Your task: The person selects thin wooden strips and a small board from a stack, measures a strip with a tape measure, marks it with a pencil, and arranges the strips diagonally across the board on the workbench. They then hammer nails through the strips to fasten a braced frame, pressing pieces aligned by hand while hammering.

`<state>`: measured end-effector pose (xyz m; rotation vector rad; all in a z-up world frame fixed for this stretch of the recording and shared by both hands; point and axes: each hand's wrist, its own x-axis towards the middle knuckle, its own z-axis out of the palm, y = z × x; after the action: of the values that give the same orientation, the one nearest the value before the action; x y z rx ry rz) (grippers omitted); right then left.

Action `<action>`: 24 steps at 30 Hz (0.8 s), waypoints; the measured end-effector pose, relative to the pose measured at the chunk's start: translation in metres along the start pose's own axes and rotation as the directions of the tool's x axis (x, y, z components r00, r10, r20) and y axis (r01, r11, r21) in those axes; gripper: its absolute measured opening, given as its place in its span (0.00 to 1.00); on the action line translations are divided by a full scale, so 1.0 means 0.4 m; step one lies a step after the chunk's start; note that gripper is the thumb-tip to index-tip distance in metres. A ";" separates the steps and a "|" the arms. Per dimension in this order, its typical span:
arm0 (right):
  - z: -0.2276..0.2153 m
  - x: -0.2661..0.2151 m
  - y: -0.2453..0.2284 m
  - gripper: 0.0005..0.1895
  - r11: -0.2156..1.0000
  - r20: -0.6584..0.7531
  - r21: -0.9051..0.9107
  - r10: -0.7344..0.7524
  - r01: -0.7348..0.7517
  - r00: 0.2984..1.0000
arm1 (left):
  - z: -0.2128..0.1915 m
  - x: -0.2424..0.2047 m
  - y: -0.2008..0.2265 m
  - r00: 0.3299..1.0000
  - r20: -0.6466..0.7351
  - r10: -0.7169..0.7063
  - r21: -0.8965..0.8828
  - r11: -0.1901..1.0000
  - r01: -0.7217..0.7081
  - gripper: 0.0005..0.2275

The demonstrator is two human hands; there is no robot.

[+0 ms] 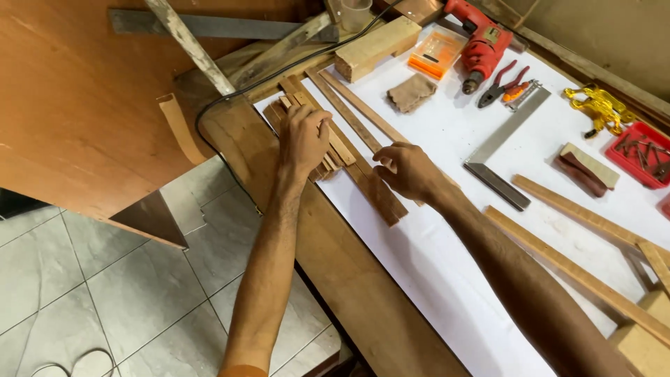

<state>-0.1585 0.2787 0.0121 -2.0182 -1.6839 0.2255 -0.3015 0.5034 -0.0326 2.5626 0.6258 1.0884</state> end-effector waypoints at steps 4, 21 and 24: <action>0.082 0.112 0.009 0.10 0.999 -0.008 -0.002 -0.040 0.040 0.999 | 0.000 -0.021 -0.053 0.993 -0.031 -0.116 0.004 0.993 0.116 0.07; 0.160 0.230 0.005 0.08 0.962 0.114 0.199 0.169 -0.189 0.979 | 0.002 -0.040 -0.035 0.986 -0.022 -0.164 0.021 0.986 0.165 0.13; 0.127 0.210 -0.019 0.07 0.972 0.115 0.136 0.179 -0.194 0.977 | -0.043 -0.019 0.011 0.976 0.034 -0.214 0.029 0.977 0.213 0.20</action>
<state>-0.1684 0.3734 -0.0126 -2.0840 -1.4880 0.5106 -0.3177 0.4975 -0.0240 2.4605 0.8876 0.9643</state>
